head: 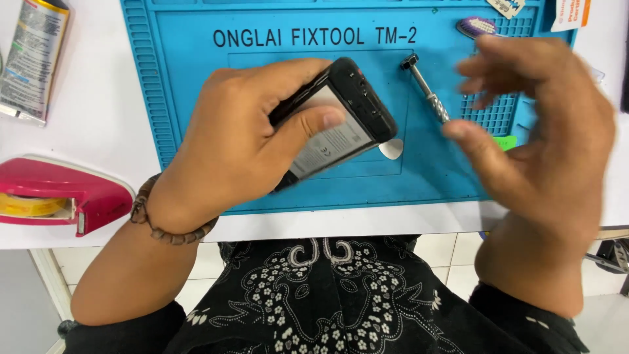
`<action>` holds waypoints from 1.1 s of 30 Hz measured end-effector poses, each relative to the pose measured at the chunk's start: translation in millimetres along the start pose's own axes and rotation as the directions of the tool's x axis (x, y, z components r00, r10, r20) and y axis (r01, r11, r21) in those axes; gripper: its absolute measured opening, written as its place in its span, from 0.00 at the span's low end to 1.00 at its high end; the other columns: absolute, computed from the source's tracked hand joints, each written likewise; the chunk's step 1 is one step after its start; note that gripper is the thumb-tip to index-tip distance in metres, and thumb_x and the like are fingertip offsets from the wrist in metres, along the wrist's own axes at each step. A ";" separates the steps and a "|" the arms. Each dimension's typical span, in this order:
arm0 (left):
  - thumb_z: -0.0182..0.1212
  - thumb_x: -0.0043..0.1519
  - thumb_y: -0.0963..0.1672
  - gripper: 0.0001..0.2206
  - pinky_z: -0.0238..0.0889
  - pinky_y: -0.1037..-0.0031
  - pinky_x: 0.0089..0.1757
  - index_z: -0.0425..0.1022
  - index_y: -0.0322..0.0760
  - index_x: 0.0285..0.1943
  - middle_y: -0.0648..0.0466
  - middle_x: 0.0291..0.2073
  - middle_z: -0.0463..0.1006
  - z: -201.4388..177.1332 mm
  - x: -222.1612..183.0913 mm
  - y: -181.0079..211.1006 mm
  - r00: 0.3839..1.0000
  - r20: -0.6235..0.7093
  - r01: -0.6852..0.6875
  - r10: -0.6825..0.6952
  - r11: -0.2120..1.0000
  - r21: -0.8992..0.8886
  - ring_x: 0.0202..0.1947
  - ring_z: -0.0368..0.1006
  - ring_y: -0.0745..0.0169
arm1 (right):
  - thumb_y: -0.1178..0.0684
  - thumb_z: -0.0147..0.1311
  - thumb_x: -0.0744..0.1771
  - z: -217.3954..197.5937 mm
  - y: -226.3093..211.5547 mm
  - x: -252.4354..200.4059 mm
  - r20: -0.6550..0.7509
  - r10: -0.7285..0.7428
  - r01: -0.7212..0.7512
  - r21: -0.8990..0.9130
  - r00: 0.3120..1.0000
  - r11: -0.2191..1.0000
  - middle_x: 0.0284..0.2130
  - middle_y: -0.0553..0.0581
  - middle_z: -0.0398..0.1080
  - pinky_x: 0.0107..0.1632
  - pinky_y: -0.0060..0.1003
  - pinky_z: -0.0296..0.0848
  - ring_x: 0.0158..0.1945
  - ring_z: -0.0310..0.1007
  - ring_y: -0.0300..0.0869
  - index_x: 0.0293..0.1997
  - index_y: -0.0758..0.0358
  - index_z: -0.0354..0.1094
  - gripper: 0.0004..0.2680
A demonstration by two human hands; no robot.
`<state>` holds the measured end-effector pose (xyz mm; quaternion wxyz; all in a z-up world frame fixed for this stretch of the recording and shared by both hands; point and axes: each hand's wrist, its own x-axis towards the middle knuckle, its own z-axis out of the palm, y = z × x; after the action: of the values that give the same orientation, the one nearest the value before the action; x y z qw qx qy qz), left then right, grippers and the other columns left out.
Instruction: The person uses a screwdriver to remove screws from the back of a smartphone placed on a blue work mat. They carefully unscrew fasteners along the device's edge and place the removed screws on the mat.
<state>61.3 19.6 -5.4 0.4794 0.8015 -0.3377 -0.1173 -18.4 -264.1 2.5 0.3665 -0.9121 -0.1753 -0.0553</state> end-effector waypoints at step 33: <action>0.80 0.48 0.59 0.32 0.59 0.72 0.25 0.67 0.41 0.47 0.54 0.41 0.61 21.6 -5.9 -33.2 0.964 0.137 -0.251 0.228 0.607 0.754 0.36 0.61 0.61 | 0.67 0.42 0.72 43.0 8.6 25.3 0.084 -0.029 -0.013 0.455 0.996 0.890 0.44 0.76 0.63 0.44 0.41 0.79 0.38 0.70 0.55 0.50 0.81 0.55 0.04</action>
<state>60.1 18.9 -45.4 0.1023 0.8742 -0.4659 0.0908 7.1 -233.3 -28.5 0.5616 -0.8016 -0.2033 0.0264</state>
